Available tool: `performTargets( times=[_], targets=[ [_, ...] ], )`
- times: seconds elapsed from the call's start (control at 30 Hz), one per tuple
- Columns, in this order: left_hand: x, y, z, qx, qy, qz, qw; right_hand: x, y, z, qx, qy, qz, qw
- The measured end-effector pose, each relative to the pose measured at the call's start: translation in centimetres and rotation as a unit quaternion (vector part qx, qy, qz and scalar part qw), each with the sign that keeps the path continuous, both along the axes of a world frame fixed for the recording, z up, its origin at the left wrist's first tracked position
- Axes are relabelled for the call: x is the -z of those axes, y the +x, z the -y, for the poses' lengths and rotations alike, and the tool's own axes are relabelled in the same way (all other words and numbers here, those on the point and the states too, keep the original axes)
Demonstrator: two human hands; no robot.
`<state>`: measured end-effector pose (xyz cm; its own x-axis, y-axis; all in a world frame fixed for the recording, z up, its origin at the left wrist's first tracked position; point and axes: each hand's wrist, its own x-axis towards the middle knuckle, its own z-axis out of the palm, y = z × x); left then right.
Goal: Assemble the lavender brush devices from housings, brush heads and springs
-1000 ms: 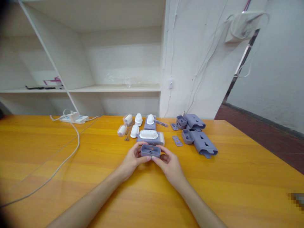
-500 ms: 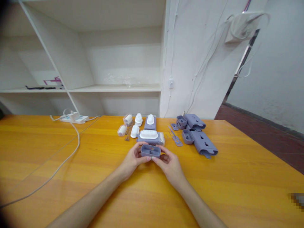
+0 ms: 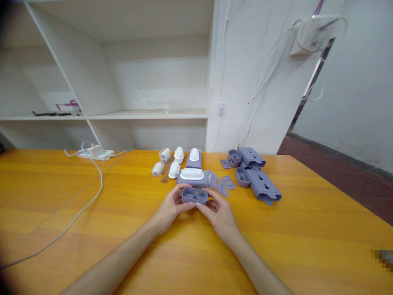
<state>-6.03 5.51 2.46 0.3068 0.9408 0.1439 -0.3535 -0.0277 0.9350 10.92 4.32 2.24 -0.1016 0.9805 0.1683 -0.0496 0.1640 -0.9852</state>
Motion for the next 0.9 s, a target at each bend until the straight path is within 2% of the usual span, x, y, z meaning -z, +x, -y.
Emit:
performTargets(
  times=[0.13,0.27,0.47,0.6,0.7,0.8,0.9],
  targets=[
    [0.0,0.1,0.0,-0.013,0.003,-0.006,1.0,0.0,0.0,0.1,0.004,-0.003,0.007,1.0],
    [-0.3,0.3,0.3,-0.052,0.019,-0.041,0.998,0.2,0.0,0.0,-0.012,-0.011,-0.008,1.0],
    [-0.6,0.4,0.5,-0.082,0.063,-0.078,0.992,0.5,-0.1,0.0,-0.018,-0.013,0.003,1.0],
    [-0.1,0.3,0.5,-0.175,0.135,-0.14,0.965,0.6,-0.2,0.1,-0.026,-0.003,0.012,1.0],
    [0.3,0.1,0.4,-0.228,0.151,-0.194,0.942,0.6,-0.3,0.2,-0.03,0.001,0.005,1.0],
    [0.4,0.0,0.0,-0.23,0.132,-0.208,0.942,0.7,-0.3,0.2,-0.024,-0.001,0.011,1.0],
    [0.3,-0.2,-0.2,-0.189,0.119,-0.18,0.958,0.7,-0.4,0.2,-0.023,-0.007,0.025,0.999]
  ],
)
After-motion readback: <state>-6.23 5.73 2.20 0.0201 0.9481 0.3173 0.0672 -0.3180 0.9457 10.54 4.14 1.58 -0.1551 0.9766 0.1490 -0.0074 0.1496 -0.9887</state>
